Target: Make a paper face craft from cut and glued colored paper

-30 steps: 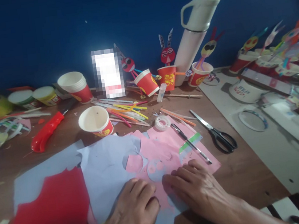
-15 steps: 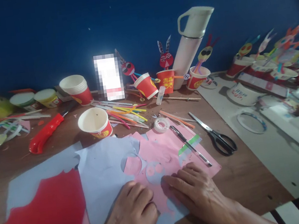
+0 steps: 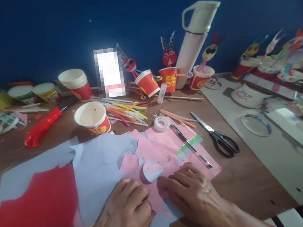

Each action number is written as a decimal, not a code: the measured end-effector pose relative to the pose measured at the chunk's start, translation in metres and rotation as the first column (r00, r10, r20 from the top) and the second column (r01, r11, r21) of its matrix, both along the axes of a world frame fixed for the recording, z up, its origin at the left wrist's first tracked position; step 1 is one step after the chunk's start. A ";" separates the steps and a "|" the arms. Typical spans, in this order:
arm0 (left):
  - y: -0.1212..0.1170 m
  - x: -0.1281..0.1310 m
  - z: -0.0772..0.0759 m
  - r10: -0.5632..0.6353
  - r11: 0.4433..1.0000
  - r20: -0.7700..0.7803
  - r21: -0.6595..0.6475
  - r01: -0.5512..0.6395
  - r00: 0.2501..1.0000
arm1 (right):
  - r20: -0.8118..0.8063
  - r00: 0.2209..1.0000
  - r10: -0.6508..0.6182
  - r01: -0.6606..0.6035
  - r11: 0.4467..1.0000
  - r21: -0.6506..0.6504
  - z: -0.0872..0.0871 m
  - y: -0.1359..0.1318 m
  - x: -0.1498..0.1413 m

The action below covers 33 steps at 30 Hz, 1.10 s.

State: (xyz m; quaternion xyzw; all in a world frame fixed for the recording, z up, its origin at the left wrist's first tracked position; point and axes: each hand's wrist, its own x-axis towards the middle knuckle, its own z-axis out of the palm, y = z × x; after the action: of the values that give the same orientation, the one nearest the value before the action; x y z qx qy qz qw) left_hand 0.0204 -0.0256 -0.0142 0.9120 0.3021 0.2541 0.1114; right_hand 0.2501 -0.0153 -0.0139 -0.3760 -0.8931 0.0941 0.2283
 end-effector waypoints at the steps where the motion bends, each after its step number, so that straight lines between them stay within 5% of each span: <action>1: 0.000 0.000 0.002 -0.004 1.000 -0.002 -0.002 0.004 1.000 | -0.017 1.000 0.023 -0.023 1.000 0.007 0.000 -0.001 0.001; 13: 0.002 0.003 0.003 0.085 0.996 0.136 -0.052 -0.079 0.987 | 0.009 0.999 -0.041 0.041 0.999 0.030 -0.001 0.000 -0.001; 33: 0.005 -0.002 -0.004 0.241 0.940 0.122 -0.275 -0.201 0.963 | 0.034 0.998 -0.057 0.056 0.998 0.020 -0.002 -0.005 0.004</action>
State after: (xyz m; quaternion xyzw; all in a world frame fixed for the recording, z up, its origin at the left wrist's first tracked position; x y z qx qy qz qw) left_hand 0.0187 -0.0211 -0.0180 0.8273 0.4241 0.2927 0.2236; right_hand 0.2542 -0.0202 -0.0157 -0.4004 -0.8869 0.0726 0.2188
